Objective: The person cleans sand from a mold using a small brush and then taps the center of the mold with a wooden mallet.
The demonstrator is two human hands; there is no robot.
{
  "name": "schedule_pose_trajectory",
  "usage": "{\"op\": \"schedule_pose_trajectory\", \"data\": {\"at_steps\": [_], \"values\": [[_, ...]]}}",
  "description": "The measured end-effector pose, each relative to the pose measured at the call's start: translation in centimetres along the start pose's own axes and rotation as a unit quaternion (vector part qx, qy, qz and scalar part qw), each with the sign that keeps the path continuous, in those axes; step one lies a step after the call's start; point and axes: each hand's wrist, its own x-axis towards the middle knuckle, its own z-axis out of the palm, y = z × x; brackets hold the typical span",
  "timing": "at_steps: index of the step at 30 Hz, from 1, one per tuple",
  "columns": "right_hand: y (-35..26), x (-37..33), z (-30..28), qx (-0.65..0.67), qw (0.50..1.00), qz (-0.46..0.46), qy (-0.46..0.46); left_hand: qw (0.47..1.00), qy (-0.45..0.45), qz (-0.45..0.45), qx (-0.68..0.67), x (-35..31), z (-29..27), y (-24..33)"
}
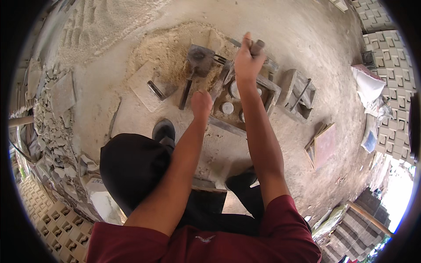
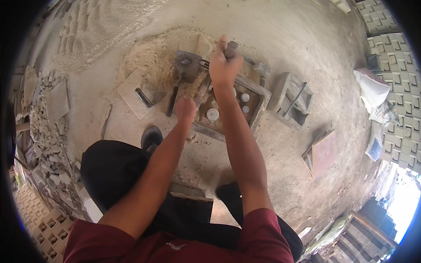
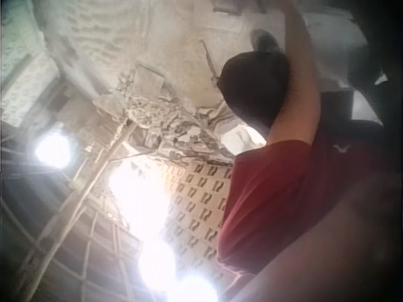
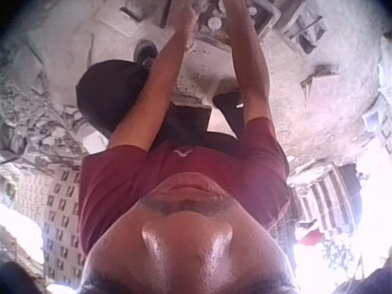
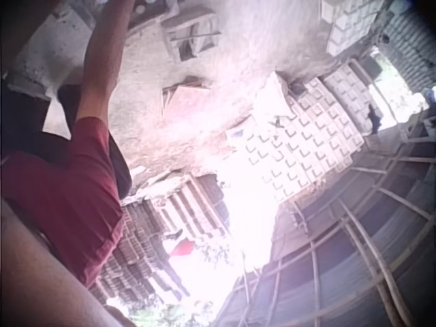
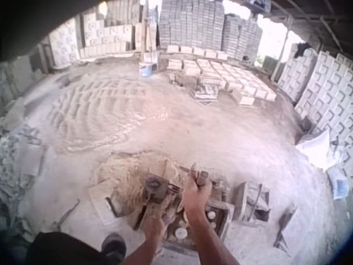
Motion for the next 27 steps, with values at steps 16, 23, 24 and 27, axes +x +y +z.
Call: {"op": "schedule_pose_trajectory", "data": {"at_steps": [16,23,24,27], "values": [[-2.1,-6.6,-1.0,-0.005,1.0,0.012,-0.024,0.999,0.002,-0.022,-0.044,-0.2,0.2,0.4],[-1.8,-10.0,-1.4,-0.001,0.997,0.062,-0.051,0.997,-0.009,-0.039,-0.06,0.2,-0.4,-0.1],[-1.2,-10.3,-1.9,-0.009,0.996,0.053,-0.066,0.997,-0.012,-0.045,-0.063,0.1,-0.3,0.6],[-2.5,-10.2,-3.9,0.048,0.992,0.098,-0.065,0.995,-0.008,-0.069,-0.073,-1.2,-0.4,1.5]]}}
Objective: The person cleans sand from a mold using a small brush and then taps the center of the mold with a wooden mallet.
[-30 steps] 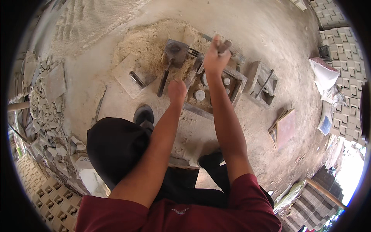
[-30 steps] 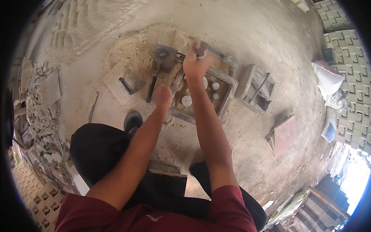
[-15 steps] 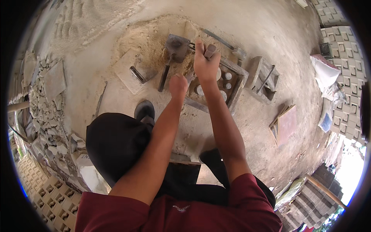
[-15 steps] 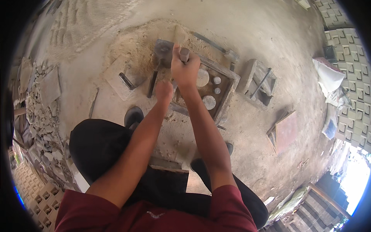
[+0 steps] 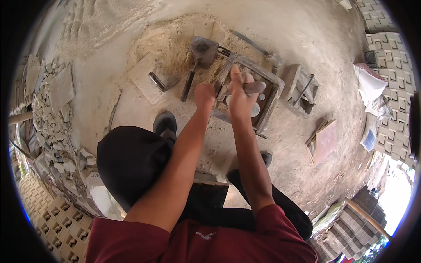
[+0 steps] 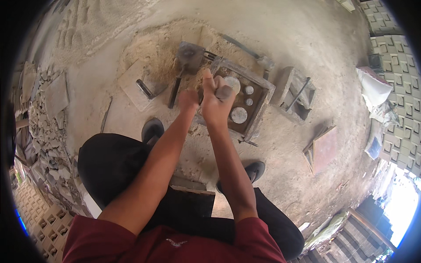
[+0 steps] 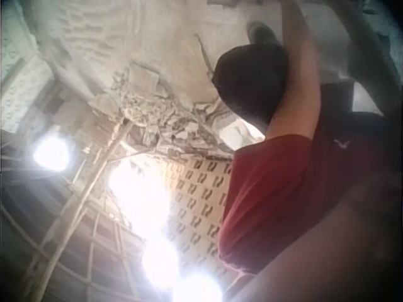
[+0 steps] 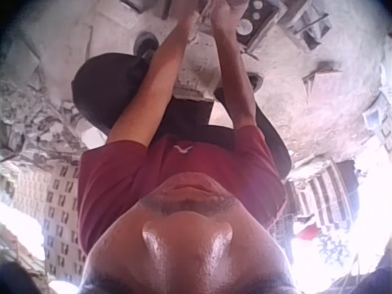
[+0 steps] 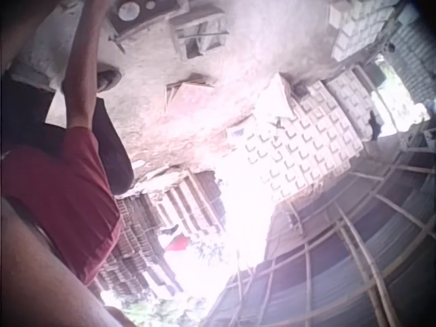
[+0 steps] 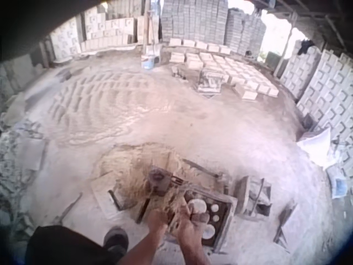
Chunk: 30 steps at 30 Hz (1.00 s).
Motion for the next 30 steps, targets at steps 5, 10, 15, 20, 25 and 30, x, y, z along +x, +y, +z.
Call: {"op": "schedule_pose_trajectory", "data": {"at_steps": [5,10,15,20,25,30], "values": [[1.0,-1.8,1.1,0.031,0.999,0.028,-0.013,0.996,0.017,0.062,0.054,2.4,0.3,-2.3],[1.8,-4.7,-0.4,-0.064,0.997,-0.042,-0.004,0.992,-0.011,0.083,0.096,2.5,1.2,-2.6],[1.6,-4.4,-0.8,-0.004,1.0,-0.019,0.014,0.998,0.026,0.035,0.036,1.3,0.7,-1.1],[1.1,-3.6,-0.1,-0.101,0.994,-0.033,-0.02,0.999,0.021,0.042,0.014,1.1,-0.2,-0.9],[2.7,-2.1,-0.4,-0.099,0.993,-0.04,-0.048,0.999,0.026,0.037,0.014,1.0,-0.2,-0.5],[1.1,0.0,-0.1,-0.089,0.989,-0.11,0.035,1.0,0.002,0.005,0.009,0.0,-0.6,0.7]]}}
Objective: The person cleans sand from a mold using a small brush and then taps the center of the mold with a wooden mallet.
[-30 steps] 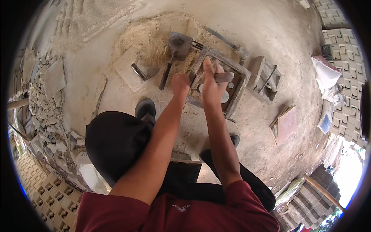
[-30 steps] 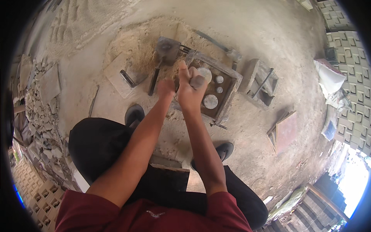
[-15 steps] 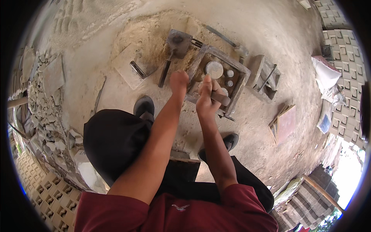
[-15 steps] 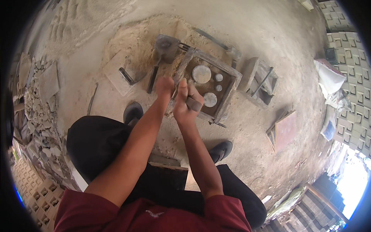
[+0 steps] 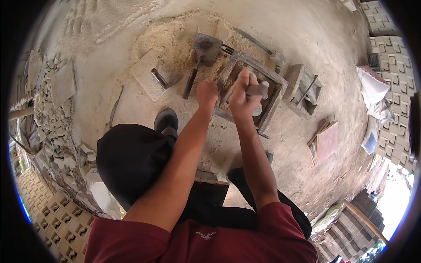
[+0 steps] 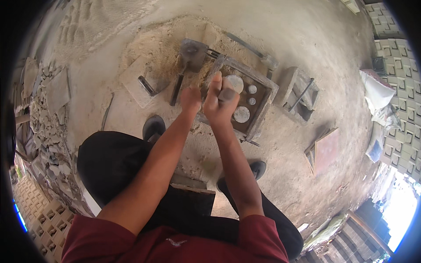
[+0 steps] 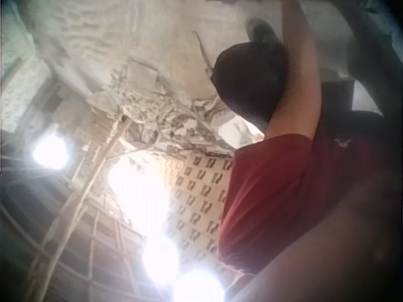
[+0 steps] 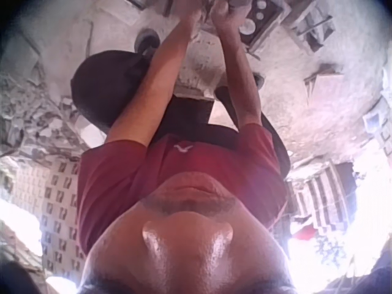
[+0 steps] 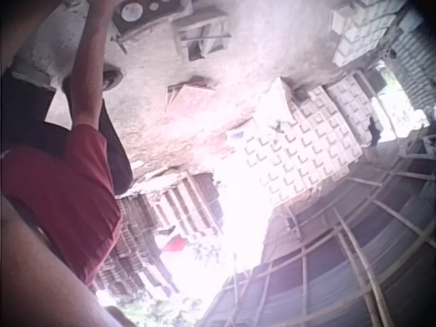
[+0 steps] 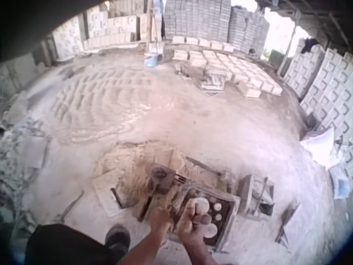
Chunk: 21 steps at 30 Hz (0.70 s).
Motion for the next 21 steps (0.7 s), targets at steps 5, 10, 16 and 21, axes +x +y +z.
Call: {"op": "schedule_pose_trajectory", "data": {"at_steps": [5,10,16,21], "values": [[1.6,3.1,1.7,-0.038,0.999,0.003,-0.023,0.996,-0.017,0.051,0.068,2.3,0.0,-2.9],[3.0,6.7,1.1,-0.041,0.996,-0.036,-0.077,0.999,-0.029,0.015,0.017,0.9,0.6,-0.9],[3.9,8.9,0.5,-0.136,0.983,-0.123,-0.031,0.999,-0.025,-0.004,0.024,0.2,0.1,0.1],[3.7,10.3,0.8,-0.022,1.0,-0.008,0.003,1.0,-0.004,0.007,0.018,0.5,0.5,-0.5]]}}
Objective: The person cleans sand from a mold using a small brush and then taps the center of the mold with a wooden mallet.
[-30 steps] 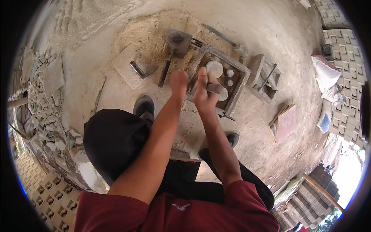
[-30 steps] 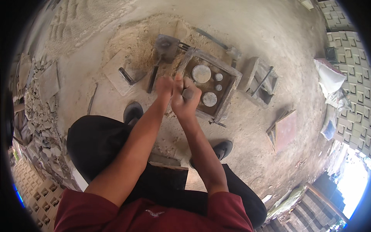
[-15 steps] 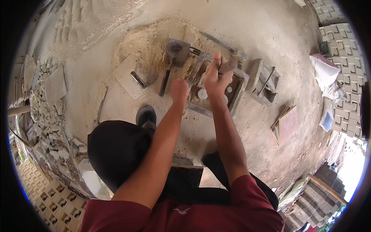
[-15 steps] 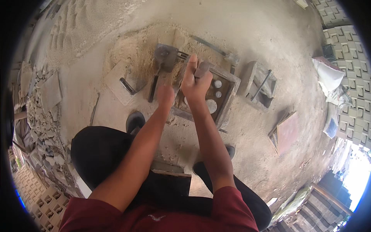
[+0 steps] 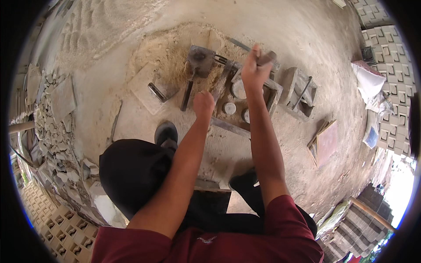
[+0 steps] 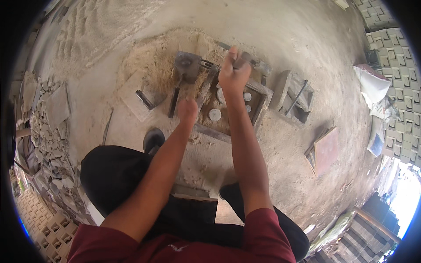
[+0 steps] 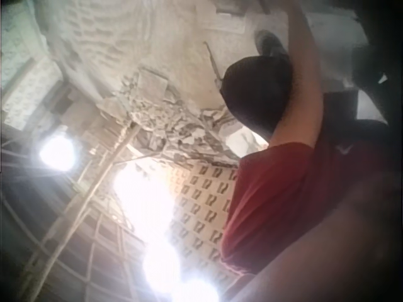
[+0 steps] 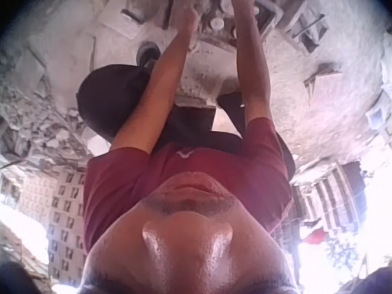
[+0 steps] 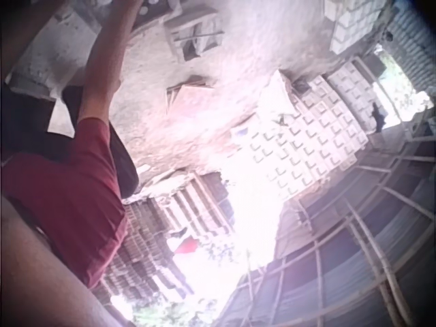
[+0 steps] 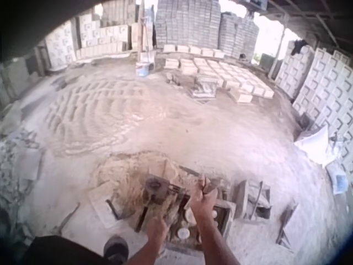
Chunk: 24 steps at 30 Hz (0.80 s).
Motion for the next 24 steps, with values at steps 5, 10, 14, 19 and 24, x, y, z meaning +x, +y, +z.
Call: {"op": "schedule_pose_trajectory", "data": {"at_steps": [5,10,14,19,24], "values": [[-1.9,-0.3,-0.3,0.056,0.997,0.049,0.033,1.0,-0.001,-0.012,-0.006,0.1,-0.1,-0.2],[0.7,-0.4,0.2,-0.003,0.997,-0.008,-0.076,1.0,-0.004,-0.006,-0.013,0.0,-0.5,-0.2],[-1.2,-1.8,-0.8,0.147,0.989,-0.025,-0.014,1.0,0.006,-0.009,-0.005,0.0,0.2,0.4],[-2.2,-4.5,0.1,0.161,0.986,0.03,-0.011,0.999,0.004,0.038,0.031,2.4,0.3,-2.1],[0.4,-5.3,-0.4,0.055,0.997,0.051,-0.025,1.0,-0.005,0.014,-0.005,1.5,1.0,-1.8]]}}
